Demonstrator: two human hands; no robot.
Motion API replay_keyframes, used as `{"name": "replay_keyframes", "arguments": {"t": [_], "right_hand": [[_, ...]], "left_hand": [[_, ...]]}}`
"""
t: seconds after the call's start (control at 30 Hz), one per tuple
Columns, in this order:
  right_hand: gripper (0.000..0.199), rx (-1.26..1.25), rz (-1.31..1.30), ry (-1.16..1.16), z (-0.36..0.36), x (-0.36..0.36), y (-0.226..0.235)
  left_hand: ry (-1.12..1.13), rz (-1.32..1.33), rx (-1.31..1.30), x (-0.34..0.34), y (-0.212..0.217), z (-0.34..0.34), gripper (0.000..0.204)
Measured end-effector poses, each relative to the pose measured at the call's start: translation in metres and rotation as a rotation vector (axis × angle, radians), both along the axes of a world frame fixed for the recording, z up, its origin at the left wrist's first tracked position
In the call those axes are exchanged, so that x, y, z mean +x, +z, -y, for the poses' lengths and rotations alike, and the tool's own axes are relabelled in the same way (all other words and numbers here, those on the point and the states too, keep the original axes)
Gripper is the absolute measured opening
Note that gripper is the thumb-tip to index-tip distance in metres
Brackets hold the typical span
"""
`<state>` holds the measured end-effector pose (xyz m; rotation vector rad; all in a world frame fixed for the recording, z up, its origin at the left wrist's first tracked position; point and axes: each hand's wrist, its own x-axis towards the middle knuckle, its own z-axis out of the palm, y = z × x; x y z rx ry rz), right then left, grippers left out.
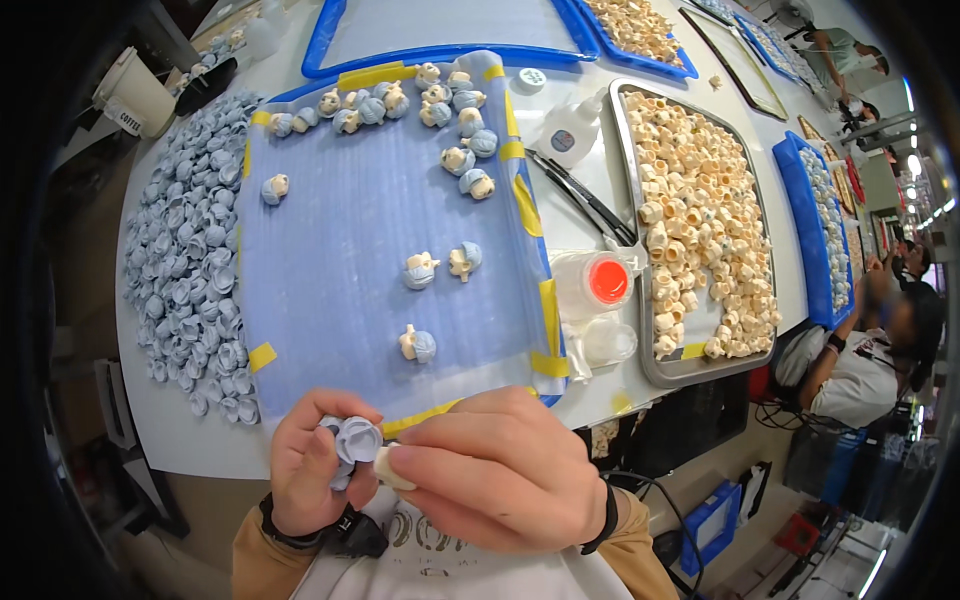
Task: The person repeatedly picks up small white decorative pieces from trays on a table, applies a red substance from a small container to the white pieces, and places them back on the tray. The process is repetitive and involves handling many similar items one by one.
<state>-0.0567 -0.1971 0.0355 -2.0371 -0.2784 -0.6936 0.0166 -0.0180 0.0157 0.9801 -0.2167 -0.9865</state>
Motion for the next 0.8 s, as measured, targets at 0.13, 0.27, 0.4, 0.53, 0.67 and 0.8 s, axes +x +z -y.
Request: {"name": "replay_keyframes", "arguments": {"t": [0.13,0.27,0.4,0.53,0.67,0.8], "right_hand": [[0.035,-0.069,-0.044,0.013,-0.006,0.004,-0.005],[0.034,-0.141,-0.029,0.04,-0.008,0.006,-0.009],[0.04,-0.285,-0.005,-0.058,-0.019,0.006,-0.008],[0.042,-0.413,-0.014,-0.146,-0.024,0.001,-0.018],[0.045,-0.446,-0.084,-0.158,-0.024,-0.001,-0.017],[0.046,-0.427,-0.118,-0.155,-0.028,-0.001,-0.018]], "left_hand": [[0.047,0.083,-0.012,-0.004,-0.001,0.003,0.034],[0.048,0.105,0.031,-0.008,-0.002,0.004,0.033],[-0.001,0.096,0.122,-0.008,0.003,0.005,0.036],[-0.124,0.137,0.177,-0.004,0.001,0.0,0.036],[-0.155,0.182,0.202,-0.002,-0.002,0.003,0.032],[-0.178,0.136,0.207,-0.003,-0.002,0.001,0.033]]}}
